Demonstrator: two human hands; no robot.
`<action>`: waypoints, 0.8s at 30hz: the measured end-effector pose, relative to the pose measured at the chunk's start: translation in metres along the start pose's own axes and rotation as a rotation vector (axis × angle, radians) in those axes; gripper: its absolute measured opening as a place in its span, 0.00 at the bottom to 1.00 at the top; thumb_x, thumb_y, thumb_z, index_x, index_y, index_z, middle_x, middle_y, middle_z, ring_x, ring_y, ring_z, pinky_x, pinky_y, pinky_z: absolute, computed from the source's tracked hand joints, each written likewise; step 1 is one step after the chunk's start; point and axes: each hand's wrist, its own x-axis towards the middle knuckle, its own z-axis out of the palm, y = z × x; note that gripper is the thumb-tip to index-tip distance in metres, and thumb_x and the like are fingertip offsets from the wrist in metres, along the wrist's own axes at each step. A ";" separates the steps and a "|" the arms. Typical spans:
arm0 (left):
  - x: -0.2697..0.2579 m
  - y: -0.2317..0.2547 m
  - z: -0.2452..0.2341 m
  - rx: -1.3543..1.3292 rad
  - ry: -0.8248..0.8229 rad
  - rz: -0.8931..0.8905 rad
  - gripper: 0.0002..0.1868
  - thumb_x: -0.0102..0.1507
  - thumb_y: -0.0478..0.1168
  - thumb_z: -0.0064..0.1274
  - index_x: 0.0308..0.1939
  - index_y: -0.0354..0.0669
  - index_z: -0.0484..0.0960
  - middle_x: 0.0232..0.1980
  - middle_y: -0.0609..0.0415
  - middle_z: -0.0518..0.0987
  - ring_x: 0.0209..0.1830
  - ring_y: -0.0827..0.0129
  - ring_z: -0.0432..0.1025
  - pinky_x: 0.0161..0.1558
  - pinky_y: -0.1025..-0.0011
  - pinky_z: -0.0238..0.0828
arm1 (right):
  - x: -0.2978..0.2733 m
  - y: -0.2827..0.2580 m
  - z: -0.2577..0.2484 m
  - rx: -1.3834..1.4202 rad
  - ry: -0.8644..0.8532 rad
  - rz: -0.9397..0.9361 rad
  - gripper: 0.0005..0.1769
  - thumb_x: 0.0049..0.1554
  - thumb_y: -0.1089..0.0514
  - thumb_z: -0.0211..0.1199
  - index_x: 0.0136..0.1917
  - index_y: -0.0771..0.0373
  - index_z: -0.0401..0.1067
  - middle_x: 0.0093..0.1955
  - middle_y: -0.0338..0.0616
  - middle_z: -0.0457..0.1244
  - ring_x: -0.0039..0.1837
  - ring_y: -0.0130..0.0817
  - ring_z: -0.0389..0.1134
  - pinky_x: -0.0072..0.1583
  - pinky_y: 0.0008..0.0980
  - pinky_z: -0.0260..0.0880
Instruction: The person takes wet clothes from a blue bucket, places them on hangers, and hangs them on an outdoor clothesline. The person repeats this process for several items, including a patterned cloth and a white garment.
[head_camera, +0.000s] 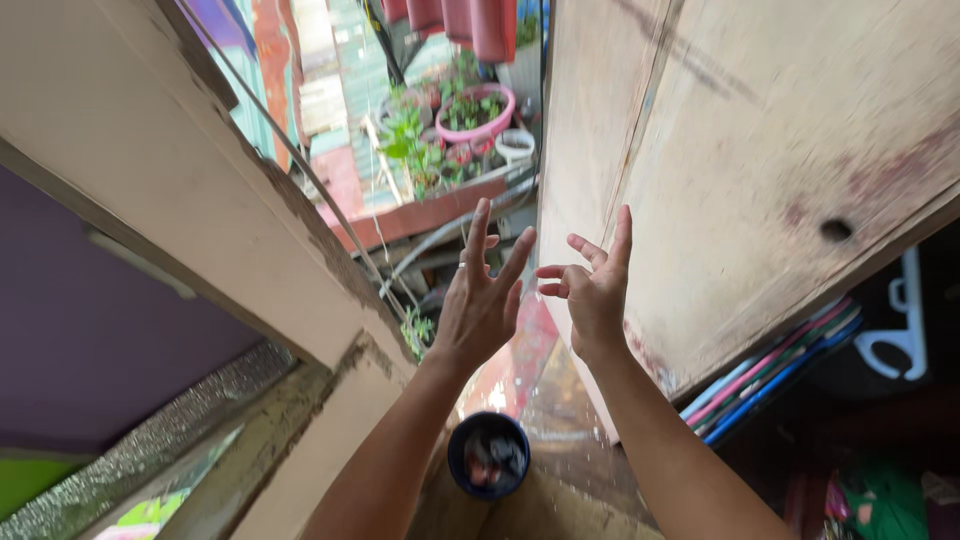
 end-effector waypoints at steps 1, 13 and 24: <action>-0.016 -0.003 0.011 -0.027 -0.008 -0.009 0.44 0.60 0.29 0.58 0.78 0.60 0.60 0.84 0.40 0.40 0.66 0.44 0.69 0.53 0.58 0.78 | -0.007 0.015 -0.005 -0.020 0.002 0.030 0.57 0.52 0.77 0.45 0.84 0.42 0.25 0.73 0.66 0.53 0.44 0.36 0.73 0.42 0.30 0.76; -0.250 -0.099 0.137 -0.151 -0.224 -0.371 0.45 0.61 0.28 0.55 0.80 0.55 0.55 0.84 0.42 0.45 0.61 0.50 0.71 0.51 0.58 0.78 | -0.088 0.256 -0.102 -0.349 -0.048 0.228 0.56 0.54 0.78 0.47 0.84 0.44 0.27 0.70 0.64 0.58 0.45 0.35 0.73 0.43 0.28 0.75; -0.552 -0.220 0.312 -0.281 -0.557 -1.072 0.20 0.60 0.35 0.57 0.57 0.39 0.80 0.56 0.43 0.80 0.58 0.50 0.74 0.59 0.60 0.70 | -0.172 0.532 -0.245 -0.497 -0.173 0.494 0.42 0.52 0.76 0.48 0.78 0.55 0.58 0.65 0.51 0.69 0.54 0.34 0.72 0.57 0.27 0.72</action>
